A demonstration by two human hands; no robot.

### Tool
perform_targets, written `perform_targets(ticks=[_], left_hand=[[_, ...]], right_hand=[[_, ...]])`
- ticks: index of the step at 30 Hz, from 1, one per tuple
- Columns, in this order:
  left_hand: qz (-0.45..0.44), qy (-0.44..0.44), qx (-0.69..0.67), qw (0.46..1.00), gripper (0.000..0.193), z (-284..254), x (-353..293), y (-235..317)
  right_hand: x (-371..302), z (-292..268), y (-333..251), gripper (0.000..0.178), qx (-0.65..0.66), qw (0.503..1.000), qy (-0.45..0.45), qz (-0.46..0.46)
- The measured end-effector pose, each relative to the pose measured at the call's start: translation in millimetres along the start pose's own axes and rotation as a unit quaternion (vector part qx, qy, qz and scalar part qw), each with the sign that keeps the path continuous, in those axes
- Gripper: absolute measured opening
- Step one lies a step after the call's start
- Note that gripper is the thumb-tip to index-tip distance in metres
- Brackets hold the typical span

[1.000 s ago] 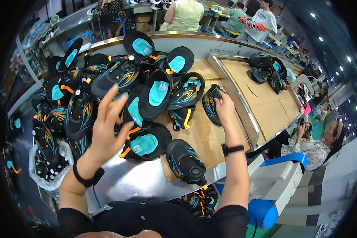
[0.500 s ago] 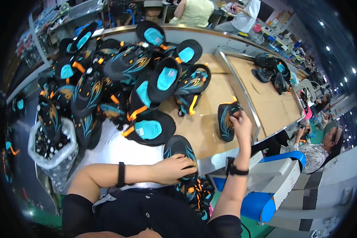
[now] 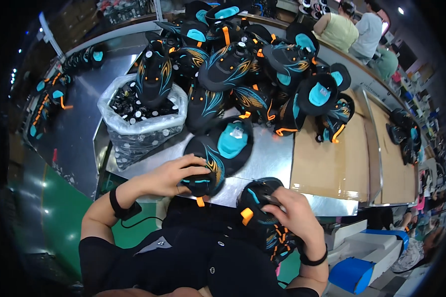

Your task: The worker is performing detail work on shoe uppers, possibly attaching decorative elements or trimming threads using a small hand tool.

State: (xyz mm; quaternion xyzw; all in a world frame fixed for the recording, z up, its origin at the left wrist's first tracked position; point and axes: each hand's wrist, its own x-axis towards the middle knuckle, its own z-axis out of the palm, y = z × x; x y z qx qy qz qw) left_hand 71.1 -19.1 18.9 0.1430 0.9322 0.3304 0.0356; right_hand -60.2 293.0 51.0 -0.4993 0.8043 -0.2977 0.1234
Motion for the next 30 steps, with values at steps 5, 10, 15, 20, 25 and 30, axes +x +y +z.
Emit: perform_targets(ticks=[5,10,15,20,25,30], left_hand=[[0.159,0.029,0.056,0.985,0.069,7.5,14.3,-20.7],[0.135,0.019,-0.006,0.991,0.071,-3.1,3.5,-23.2],[0.141,0.003,0.027,0.99,0.066,-12.4,1.3,-3.3],[0.14,0.066,-0.007,0.988,0.066,-39.4,-19.3,4.2],[0.153,0.052,-0.01,0.987,0.062,-38.2,28.1,-12.0],[0.218,-0.039,0.112,0.969,0.065,-25.1,87.1,-39.0]], right_hand=[[30.7,-10.0,22.0,0.024,-0.191,0.98,0.009,0.052],[64.0,-19.8,35.8,0.025,0.016,0.984,0.175,0.021],[172.2,10.3,55.4,0.028,-0.303,0.95,0.006,0.078],[156.9,-36.4,54.0,0.023,-0.224,0.942,0.239,-0.077],[171.5,-151.0,111.5,0.02,-0.299,0.829,0.473,0.018],[162.3,-195.7,167.3,0.04,-0.257,0.869,0.409,0.105]])
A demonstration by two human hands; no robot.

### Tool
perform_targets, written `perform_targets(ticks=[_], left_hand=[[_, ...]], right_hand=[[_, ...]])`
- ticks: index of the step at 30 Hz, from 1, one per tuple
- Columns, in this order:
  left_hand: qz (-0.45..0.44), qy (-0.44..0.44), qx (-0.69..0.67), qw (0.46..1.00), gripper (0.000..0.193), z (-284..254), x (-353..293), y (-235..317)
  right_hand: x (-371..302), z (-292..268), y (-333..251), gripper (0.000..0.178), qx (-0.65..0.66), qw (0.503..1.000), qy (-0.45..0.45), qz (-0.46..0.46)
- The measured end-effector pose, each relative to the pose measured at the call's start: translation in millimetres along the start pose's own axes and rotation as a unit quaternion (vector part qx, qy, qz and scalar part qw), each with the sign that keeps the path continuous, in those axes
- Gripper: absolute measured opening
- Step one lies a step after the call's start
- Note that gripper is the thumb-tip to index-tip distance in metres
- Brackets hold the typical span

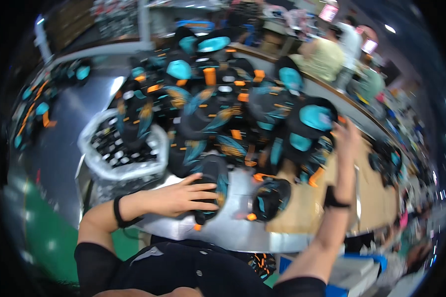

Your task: The worker is performing detail work on shoe uppers, possibly attaching decorative elements or trimming threads using a small hand tool.

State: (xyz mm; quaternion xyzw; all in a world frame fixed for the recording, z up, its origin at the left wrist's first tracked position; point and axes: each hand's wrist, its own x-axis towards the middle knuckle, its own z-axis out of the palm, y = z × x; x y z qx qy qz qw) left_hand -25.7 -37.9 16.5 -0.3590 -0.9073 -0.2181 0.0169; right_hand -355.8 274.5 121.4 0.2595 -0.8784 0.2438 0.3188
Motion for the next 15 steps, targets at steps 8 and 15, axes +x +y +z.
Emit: perform_targets(ticks=[8,15], left_hand=[[-0.186,0.132,-0.121,0.966,0.049,-25.8,-68.4,2.3],[-0.575,0.259,0.214,0.746,0.011,-70.5,-157.7,-16.1]], right_hand=[[-197.1,-5.0,-88.4,0.047,0.132,0.937,-0.317,-0.065],[-198.9,-15.3,-96.2,0.046,0.212,0.875,-0.415,-0.13]])
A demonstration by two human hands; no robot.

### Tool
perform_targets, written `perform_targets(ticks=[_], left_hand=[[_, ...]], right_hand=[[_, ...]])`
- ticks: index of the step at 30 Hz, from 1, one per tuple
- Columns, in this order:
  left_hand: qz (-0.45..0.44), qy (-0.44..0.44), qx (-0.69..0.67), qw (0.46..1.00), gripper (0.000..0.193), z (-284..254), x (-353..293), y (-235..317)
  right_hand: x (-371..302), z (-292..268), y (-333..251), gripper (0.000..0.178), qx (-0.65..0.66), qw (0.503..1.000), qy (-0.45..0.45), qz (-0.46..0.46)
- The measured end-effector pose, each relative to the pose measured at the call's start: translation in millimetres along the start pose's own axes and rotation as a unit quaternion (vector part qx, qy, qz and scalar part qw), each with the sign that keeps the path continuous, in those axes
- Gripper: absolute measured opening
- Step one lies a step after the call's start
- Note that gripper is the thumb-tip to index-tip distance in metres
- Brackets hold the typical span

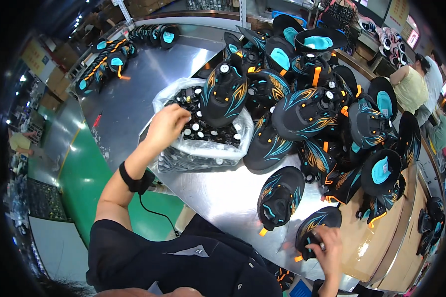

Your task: The worker is performing detail work on shoe uppers, possibly attaching decorative elements or trimming threads using a small hand tool.

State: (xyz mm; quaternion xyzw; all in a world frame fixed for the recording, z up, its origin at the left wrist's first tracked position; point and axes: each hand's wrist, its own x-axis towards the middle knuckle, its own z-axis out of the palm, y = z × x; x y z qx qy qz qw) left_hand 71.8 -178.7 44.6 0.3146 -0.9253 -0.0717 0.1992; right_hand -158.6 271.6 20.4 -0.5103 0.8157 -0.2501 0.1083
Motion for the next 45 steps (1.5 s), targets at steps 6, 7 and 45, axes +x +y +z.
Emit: perform_targets(ticks=[6,7,45], left_hand=[[0.13,0.032,0.127,0.983,0.014,43.8,19.5,-28.8],[0.143,0.03,0.136,0.98,0.013,48.6,24.0,-28.3],[-0.174,-0.343,-0.777,0.498,0.027,83.7,-69.8,163.3]], right_hand=[[8.7,9.1,-34.6,0.028,0.344,0.895,0.258,0.121],[11.1,16.0,-43.1,0.026,0.582,0.745,0.323,0.051],[61.8,81.8,-84.5,0.032,0.414,0.889,0.137,0.142]])
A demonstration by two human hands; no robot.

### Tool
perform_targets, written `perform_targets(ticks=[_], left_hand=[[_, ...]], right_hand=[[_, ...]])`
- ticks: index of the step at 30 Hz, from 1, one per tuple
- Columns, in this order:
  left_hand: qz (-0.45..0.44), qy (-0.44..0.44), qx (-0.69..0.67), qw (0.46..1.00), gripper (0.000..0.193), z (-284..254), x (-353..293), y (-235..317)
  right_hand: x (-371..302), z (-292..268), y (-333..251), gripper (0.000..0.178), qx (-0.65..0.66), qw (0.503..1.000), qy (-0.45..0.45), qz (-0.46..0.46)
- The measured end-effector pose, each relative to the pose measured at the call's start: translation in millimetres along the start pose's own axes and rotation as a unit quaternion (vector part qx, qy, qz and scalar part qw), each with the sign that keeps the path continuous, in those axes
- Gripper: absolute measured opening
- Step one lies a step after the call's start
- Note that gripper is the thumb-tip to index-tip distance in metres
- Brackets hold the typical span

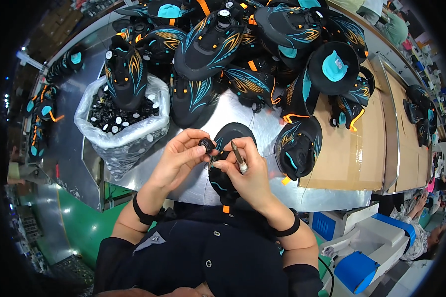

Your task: The worker is performing detail work on shoe uppers, possibly attaching decorative elements or trimming threads using a small hand tool.

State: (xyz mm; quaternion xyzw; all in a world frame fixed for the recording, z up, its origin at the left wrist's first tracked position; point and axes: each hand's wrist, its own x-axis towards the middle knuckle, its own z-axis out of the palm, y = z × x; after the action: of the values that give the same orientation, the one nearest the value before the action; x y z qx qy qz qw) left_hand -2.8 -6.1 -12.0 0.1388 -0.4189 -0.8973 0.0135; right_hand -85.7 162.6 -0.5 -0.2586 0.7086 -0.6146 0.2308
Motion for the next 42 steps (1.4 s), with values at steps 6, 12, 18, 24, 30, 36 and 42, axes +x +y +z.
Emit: perform_targets(ticks=[6,12,18,24,30,36,42], left_hand=[[-0.005,-0.004,-0.004,1.0,0.027,-4.2,6.4,2.3],[-0.007,-0.005,0.004,1.0,0.026,-5.3,9.5,2.7],[-0.023,-0.049,0.091,0.994,0.033,-6.1,9.3,8.9],[0.016,-0.032,0.283,0.959,0.046,5.9,11.5,15.5],[0.446,-0.017,0.669,0.594,0.044,3.8,-30.6,29.6],[0.238,-0.105,0.501,0.825,0.019,8.7,-29.0,-0.8],[0.085,-0.022,0.329,0.94,0.009,25.8,-5.0,-7.8]], right_hand=[[6.9,-6.1,-1.3,0.031,0.07,0.996,-0.043,0.04],[13.4,-8.7,-1.2,0.033,0.053,0.995,-0.065,0.055],[18.5,-10.8,-4.3,0.034,0.028,0.995,-0.075,0.06],[14.4,-2.3,-4.7,0.032,-0.114,0.992,-0.026,-0.046],[14.3,-8.5,8.3,0.017,0.005,0.997,0.076,0.002],[10.5,-10.2,18.6,0.016,0.183,0.977,0.063,0.085],[-3.6,-21.0,15.6,0.02,0.238,0.965,0.071,0.084]])
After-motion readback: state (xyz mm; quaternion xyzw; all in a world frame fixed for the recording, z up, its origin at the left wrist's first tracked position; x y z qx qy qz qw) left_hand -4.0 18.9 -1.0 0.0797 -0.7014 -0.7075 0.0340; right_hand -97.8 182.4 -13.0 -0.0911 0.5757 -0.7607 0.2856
